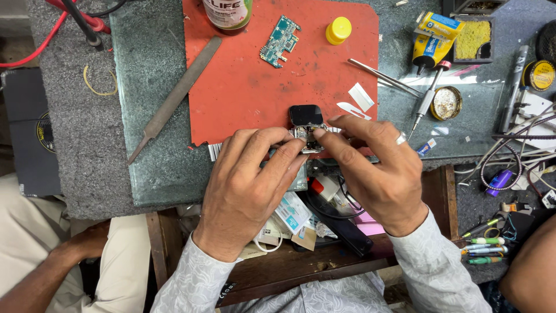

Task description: The person replaces the battery in a smartwatch, then uses a soldering iron and tweezers to reattach internal components. The person closes the watch case and applies adhesive to the back cover.

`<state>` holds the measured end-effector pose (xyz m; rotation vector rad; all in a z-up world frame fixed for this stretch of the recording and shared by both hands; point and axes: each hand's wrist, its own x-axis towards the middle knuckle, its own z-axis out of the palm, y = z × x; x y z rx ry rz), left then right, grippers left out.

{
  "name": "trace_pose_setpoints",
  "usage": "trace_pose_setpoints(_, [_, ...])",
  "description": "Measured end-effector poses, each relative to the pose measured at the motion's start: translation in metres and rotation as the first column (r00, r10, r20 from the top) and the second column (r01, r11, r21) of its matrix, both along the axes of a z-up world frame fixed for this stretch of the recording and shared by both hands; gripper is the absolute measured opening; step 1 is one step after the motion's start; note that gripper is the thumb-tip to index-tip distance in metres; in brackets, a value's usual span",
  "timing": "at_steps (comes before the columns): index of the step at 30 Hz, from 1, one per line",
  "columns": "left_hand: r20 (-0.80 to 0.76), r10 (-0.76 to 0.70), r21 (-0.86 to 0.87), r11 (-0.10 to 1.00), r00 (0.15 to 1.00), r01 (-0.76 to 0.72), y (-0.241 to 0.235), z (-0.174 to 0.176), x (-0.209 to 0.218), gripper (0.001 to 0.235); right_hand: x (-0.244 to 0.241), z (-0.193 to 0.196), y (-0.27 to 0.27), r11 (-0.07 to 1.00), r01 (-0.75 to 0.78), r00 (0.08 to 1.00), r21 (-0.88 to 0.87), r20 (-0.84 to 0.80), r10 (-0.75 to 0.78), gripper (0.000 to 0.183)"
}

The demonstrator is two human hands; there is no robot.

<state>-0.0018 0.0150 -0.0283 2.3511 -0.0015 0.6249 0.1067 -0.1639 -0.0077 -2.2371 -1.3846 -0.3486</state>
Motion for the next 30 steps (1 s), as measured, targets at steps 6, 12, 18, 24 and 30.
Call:
trace_pose_setpoints(6, [0.005, 0.186, 0.115, 0.976, 0.982, -0.186, -0.015, 0.0, -0.008, 0.033, 0.0, 0.008, -0.001, 1.0, 0.008, 0.998, 0.002, -0.067, -0.008, 0.035])
trace_pose_setpoints(12, [-0.098, 0.38, 0.156, 0.919, 0.92, -0.363, -0.01, 0.004, -0.017, 0.034, 0.005, 0.024, -0.002, 0.995, 0.091, 0.994, -0.03, -0.062, -0.093, 0.032])
trace_pose_setpoints(18, [-0.186, 0.078, 0.405, 0.914, 0.979, 0.004, 0.029, 0.03, -0.027, 0.044, 0.02, 0.031, -0.013, 0.982, 0.067, 0.978, -0.175, -0.184, -0.099, 0.035])
trace_pose_setpoints(24, [-0.207, -0.041, 0.597, 0.786, 0.978, 0.16, 0.042, 0.041, -0.013, 0.045, 0.02, 0.025, -0.025, 0.99, 0.04, 0.976, -0.135, -0.209, -0.068, 0.028])
trace_pose_setpoints(30, [-0.097, -0.032, 0.667, 0.74, 0.995, 0.089, 0.052, 0.035, -0.002, 0.032, 0.006, 0.02, -0.029, 0.995, 0.08, 0.966, -0.059, -0.243, -0.092, 0.029])
